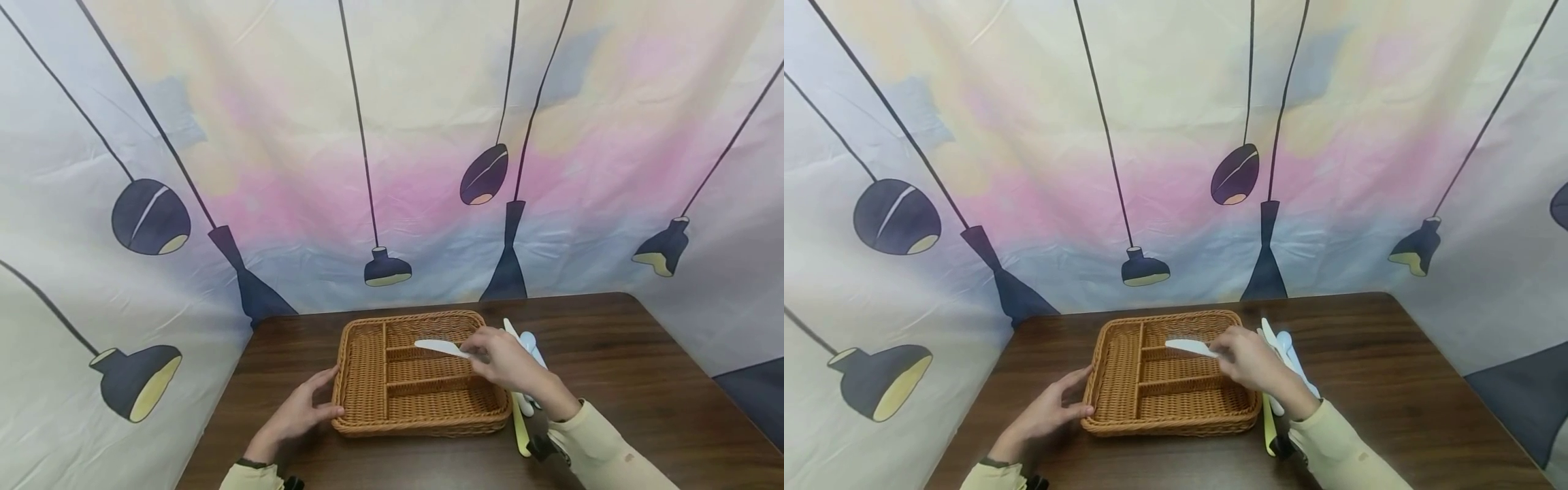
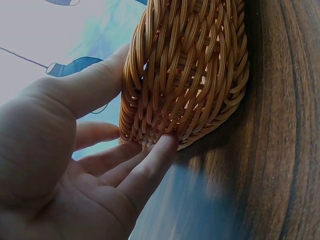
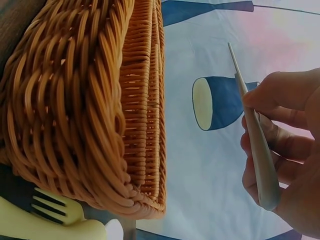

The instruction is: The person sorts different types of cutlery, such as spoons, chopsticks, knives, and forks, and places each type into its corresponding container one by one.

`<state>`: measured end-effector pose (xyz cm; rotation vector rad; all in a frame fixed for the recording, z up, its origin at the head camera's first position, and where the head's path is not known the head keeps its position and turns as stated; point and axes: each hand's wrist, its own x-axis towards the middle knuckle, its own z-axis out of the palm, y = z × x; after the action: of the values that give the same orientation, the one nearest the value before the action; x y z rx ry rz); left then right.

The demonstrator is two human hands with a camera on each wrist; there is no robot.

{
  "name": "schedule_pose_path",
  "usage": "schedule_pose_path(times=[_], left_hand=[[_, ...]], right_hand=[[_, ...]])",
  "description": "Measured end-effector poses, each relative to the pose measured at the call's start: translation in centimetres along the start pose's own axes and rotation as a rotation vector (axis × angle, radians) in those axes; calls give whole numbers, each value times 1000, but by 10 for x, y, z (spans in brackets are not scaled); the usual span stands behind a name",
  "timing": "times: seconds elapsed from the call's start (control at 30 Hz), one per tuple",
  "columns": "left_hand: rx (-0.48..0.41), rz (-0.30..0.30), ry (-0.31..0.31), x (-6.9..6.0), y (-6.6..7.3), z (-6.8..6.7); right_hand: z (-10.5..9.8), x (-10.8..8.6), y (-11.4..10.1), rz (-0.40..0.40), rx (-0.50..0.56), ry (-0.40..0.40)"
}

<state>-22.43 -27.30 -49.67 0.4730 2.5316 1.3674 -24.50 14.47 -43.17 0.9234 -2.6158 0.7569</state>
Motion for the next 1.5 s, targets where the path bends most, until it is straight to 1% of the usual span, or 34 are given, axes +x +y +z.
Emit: schedule_pose_path(times=[0.13,0.33,0.53,0.6,0.7,0.83,0.93,1.03,1.17,1.3,1.43,1.5], left_hand=[[0,-13,9,-1,0,1],[-8,-7,1,-1,1,0],[-12,3,-4,-1,2,-1],[-13,10,-6,-1,2,-1],[-13,21,-6,-1,2,-1],[-12,29,-8,-1,1,-1],[-6,31,-8,-1,2,-1],[-3,29,-7,-1,2,-1],[-7,31,-5,-1,2,-1],[-8,27,-2,-2,2,-1],[-3,15,0,-2,3,-1],[-6,11,-1,-2,3,-1]], right_hand=[[3,0,-1,-24,4,-29],[9,-2,-4,-71,-26,-65],[17,-3,-7,-97,29,-151],[19,-3,-7,-107,37,-168],[20,-5,-5,-115,30,-164],[18,-5,-1,-116,17,-116],[15,-4,2,-112,11,-94],[13,-6,4,-88,6,-72],[12,-7,8,-42,2,-3],[10,-8,13,6,23,67],[7,-10,19,18,41,124],[5,-11,22,20,30,154]])
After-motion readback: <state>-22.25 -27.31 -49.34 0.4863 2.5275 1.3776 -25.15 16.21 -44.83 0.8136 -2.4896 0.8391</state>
